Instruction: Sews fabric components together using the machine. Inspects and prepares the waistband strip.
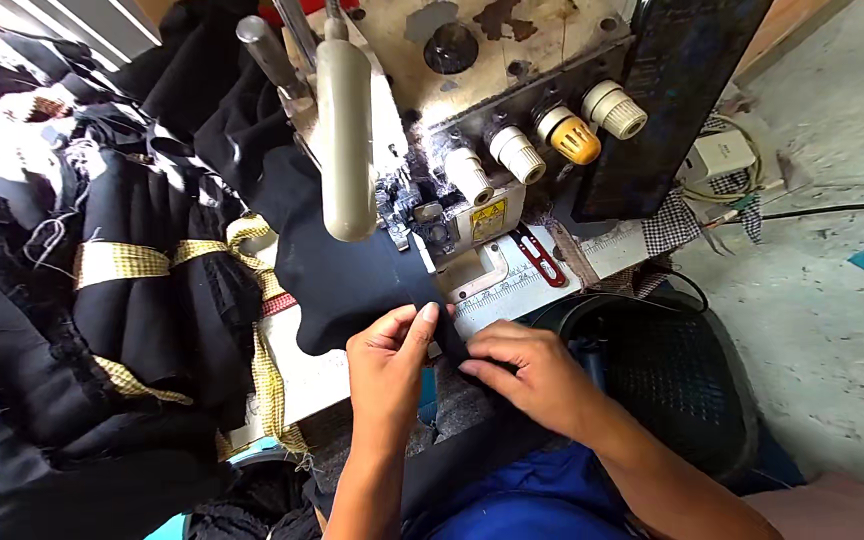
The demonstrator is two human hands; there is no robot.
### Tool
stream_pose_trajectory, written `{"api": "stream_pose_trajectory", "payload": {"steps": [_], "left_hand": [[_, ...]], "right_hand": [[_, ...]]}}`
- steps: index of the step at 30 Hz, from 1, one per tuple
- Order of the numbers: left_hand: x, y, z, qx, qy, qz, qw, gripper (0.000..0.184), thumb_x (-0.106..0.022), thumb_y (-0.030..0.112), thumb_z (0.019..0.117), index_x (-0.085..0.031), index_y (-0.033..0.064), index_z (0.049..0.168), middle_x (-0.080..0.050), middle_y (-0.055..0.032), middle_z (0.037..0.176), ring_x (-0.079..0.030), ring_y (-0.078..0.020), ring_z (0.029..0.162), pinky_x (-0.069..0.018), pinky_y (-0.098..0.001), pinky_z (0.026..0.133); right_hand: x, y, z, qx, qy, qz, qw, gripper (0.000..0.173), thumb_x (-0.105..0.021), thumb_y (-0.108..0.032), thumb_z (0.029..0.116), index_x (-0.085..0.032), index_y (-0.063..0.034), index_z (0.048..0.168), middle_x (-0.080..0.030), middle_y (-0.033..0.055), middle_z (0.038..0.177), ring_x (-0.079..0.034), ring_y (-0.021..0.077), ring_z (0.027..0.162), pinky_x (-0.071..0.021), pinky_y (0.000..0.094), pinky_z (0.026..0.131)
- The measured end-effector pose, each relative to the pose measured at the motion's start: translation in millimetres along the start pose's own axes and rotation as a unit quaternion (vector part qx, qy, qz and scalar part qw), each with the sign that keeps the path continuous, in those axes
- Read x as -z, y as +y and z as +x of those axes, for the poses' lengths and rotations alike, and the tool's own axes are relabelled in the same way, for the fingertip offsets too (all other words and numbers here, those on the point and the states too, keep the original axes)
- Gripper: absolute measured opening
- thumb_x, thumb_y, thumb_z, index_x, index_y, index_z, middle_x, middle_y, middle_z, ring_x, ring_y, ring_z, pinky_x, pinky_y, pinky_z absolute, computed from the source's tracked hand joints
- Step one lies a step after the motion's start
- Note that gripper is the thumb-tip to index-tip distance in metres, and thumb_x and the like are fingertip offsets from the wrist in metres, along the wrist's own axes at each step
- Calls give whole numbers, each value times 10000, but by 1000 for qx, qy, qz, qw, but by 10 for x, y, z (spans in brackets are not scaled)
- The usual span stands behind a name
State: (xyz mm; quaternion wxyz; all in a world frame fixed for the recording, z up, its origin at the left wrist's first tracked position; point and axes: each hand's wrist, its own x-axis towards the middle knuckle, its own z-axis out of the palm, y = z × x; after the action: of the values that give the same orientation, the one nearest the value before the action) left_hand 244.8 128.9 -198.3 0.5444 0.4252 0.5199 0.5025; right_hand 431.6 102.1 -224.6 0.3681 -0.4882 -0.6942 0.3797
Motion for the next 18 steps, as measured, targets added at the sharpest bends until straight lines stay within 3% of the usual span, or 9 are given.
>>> {"api": "stream_pose_trajectory", "payload": {"steps": [4,6,8,14,16,18], "left_hand": [[-30,73,-13,86,-4,-82,993,139,-618,3,987,-728,-60,932,-774,-169,890,-770,-208,804,-646,-329,769],[-53,85,-35,93,2,-99,991,118,-626,-16,975,-726,-63,934,-773,-166,877,-768,-200,785,-646,-322,753],[-79,115,-55,94,8,-104,990,105,-638,-26,963,-732,-72,955,-770,-160,855,-763,-194,754,-646,-315,726],[-61,141,-108,57,2,-55,997,106,-677,19,953,-754,-46,920,-762,-130,806,-752,-175,723,-643,-308,705],[-57,124,-99,53,3,-46,998,97,-692,22,945,-757,-46,922,-764,-134,810,-756,-181,730,-647,-318,711],[-64,127,-97,53,7,-50,997,86,-698,18,939,-751,-40,904,-762,-128,800,-754,-174,723,-645,-309,703]], "right_hand": [[335,119,182,-9,149,-182,972,237,-659,-244,993,-764,-121,1166,-715,37,1208,-660,172,1148,-559,372,965],[417,186,281,-27,155,-264,951,321,-671,-206,989,-713,-104,1290,-651,115,1328,-596,303,1232,-512,461,1014],[426,245,333,-38,131,-309,941,371,-670,-158,990,-668,-84,1353,-632,169,1316,-587,373,1217,-510,511,1005],[509,261,263,-7,122,-357,926,366,-561,-88,1018,-647,-44,1371,-728,156,1062,-685,334,980,-563,452,846],[562,225,260,-11,123,-324,938,350,-526,-66,1031,-668,-62,1351,-733,156,1056,-710,309,969,-582,451,838],[579,170,289,-14,119,-239,964,359,-477,-57,1038,-681,-96,1330,-698,112,1065,-696,219,946,-590,393,806]]}}
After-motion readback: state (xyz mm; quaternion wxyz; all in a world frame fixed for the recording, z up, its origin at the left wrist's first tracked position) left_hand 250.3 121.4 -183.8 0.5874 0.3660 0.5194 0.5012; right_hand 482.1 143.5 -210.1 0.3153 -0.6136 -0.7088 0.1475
